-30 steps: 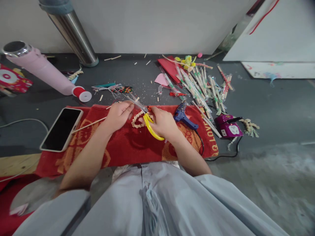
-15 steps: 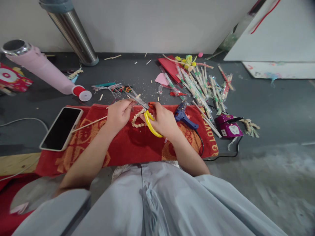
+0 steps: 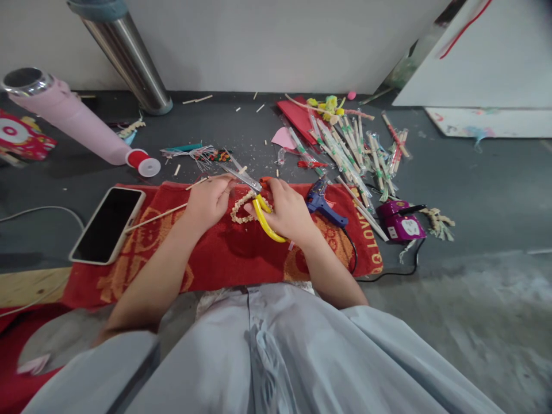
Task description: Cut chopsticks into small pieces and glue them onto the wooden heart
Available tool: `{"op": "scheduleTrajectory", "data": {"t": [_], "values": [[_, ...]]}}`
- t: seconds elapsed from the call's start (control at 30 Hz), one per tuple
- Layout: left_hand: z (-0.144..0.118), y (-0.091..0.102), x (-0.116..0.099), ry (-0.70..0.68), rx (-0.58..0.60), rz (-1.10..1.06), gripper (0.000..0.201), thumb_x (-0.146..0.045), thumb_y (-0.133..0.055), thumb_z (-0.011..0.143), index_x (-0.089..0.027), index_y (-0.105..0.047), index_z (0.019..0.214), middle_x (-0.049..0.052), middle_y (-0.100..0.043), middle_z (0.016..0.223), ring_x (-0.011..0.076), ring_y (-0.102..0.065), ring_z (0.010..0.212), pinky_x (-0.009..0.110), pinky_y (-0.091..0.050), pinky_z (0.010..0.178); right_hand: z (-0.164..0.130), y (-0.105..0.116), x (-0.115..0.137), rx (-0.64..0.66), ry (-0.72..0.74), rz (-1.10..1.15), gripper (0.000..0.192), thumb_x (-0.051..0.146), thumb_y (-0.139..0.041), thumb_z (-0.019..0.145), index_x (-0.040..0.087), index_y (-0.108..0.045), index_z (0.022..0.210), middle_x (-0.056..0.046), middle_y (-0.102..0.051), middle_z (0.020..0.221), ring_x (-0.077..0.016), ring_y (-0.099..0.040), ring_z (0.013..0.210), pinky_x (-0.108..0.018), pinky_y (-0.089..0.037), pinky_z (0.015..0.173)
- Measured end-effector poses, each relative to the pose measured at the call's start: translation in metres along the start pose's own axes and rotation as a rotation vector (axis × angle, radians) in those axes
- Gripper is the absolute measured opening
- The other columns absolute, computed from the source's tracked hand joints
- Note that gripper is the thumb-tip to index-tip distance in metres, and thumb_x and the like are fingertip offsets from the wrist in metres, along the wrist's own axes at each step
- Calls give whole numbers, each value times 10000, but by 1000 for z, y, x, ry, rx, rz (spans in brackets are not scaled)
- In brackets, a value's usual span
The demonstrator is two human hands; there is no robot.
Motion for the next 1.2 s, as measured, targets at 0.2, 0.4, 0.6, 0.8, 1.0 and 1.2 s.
{"op": "scheduleTrajectory", "data": {"t": [0.2, 0.4, 0.6, 0.8, 1.0, 1.2], "values": [[-1, -1, 0, -13, 15, 64, 266, -239, -345, 908, -208, -608, 889, 78, -683, 818, 209, -643, 834, 305, -480, 782, 1, -1, 2, 34, -39, -49, 694, 736, -427, 848, 128, -555, 1156, -153, -665, 1074, -279, -627, 1020, -352, -445, 854], [-2, -2, -1, -25, 1, 94, 290, -223, -336, 916, -198, -616, 987, 72, -682, 821, 197, -634, 805, 288, -466, 753, 1, -3, 2, 33, -78, -86, 668, 715, -438, 858, 131, -588, 1146, -135, -685, 1038, -272, -642, 993, -332, -438, 821], [-4, -5, 1, -63, -31, 156, 300, -227, -333, 926, -181, -616, 1014, 73, -691, 828, 195, -638, 777, 285, -457, 717, 1, -3, 1, 46, -92, -113, 639, 695, -440, 867, 140, -612, 1133, -130, -698, 1066, -282, -658, 984, -326, -436, 784], [-5, -6, 1, -86, -36, 153, 310, -231, -313, 938, -192, -609, 1023, 67, -699, 847, 188, -641, 787, 277, -458, 710, 1, -1, 3, 85, -128, -177, 621, 696, -448, 860, 144, -629, 1081, -127, -710, 1028, -297, -674, 949, -321, -427, 727], [-5, -5, -1, -106, -58, 145, 307, -228, -319, 937, -179, -617, 994, 70, -701, 842, 182, -640, 782, 271, -458, 701, 0, 0, 4, 104, -139, -205, 632, 705, -443, 859, 144, -631, 1082, -128, -714, 1021, -302, -676, 946, -325, -428, 723], [-4, -5, -1, -93, -52, 140, 307, -251, -314, 957, -178, -610, 994, 72, -701, 849, 182, -646, 795, 270, -463, 716, 1, -4, 2, 90, -98, -190, 674, 717, -389, 879, 128, -600, 1129, -150, -701, 1043, -289, -666, 959, -331, -438, 762]]}}
Point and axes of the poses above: each hand's wrist, its own z-axis towards the middle knuckle, its own y-axis out of the back of the hand, x = y × z, the point moved 4 cm from there along z, towards the middle knuckle
